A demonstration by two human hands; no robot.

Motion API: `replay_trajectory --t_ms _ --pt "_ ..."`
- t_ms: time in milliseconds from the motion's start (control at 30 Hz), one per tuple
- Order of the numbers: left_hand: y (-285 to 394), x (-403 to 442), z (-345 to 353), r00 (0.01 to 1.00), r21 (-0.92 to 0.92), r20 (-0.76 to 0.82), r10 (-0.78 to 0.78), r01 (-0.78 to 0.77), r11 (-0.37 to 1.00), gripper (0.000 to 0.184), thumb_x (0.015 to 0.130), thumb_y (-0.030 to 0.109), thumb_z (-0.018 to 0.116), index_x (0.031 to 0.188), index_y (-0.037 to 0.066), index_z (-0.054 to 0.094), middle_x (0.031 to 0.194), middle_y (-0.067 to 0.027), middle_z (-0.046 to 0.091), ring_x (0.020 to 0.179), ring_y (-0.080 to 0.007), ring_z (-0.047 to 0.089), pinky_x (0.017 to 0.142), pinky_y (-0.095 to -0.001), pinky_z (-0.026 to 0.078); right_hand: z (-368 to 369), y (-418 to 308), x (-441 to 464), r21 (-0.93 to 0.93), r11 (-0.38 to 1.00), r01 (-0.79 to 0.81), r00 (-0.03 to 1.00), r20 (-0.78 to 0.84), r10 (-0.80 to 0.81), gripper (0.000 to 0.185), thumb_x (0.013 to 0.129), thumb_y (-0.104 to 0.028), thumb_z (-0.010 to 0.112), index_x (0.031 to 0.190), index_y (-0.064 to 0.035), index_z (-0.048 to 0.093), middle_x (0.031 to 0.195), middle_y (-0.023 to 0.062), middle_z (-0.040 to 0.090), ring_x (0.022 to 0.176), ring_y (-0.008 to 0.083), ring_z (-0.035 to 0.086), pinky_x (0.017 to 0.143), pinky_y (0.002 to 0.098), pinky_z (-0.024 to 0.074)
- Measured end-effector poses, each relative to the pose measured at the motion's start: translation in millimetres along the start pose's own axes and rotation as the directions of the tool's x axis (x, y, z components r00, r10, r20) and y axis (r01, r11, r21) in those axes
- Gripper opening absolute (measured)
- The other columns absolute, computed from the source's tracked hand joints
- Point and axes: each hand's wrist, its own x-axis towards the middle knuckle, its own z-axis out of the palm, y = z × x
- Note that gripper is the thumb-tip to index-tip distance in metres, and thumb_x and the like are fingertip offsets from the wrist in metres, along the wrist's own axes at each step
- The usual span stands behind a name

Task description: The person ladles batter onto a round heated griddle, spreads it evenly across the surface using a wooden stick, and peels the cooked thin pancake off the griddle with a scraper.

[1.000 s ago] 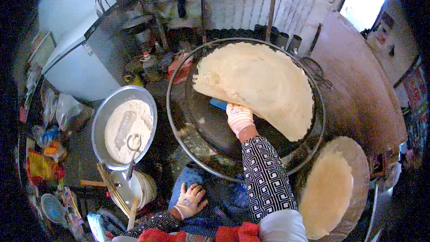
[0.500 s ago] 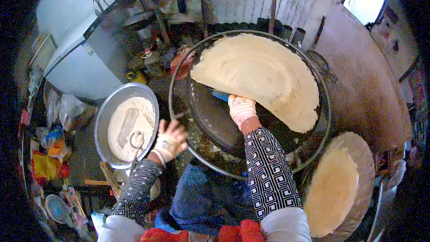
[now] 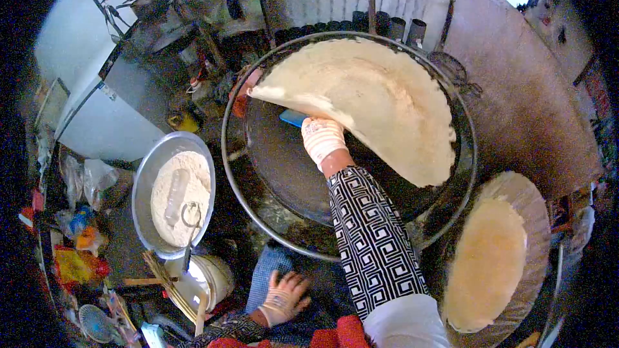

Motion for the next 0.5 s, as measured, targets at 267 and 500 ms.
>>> replay_trajectory --t_ms 267,500 --pt "-5 -17 28 0.993 0.095 -0.033 -0.115 0.117 0.989 0.051 0.094 0.045 0.049 0.133 0.013 0.052 0.136 -0.0128 0.051 0.133 -0.0315 0.039 0.108 -0.0678 0.015 65 24 8 -0.382 0.918 -0.108 0.949 -0.314 -0.019 0.034 0.091 -0.016 0.047 0.12 -0.0017 0.059 0.118 0.0208 0.064 0.108 0.0283 0.064 0.09 0.0446 0.0494" --pt "-3 -31 40 0.996 0.154 -0.006 -0.091 0.091 0.984 0.048 0.094 0.043 0.05 0.13 0.013 0.054 0.134 -0.0117 0.053 0.132 -0.031 0.04 0.108 -0.0677 0.016 69 51 -6 -0.294 0.952 -0.082 0.977 -0.21 0.02 0.032 0.091 -0.015 0.046 0.116 -0.0027 0.061 0.113 0.0199 0.065 0.103 0.0294 0.065 0.089 0.0446 0.0499"
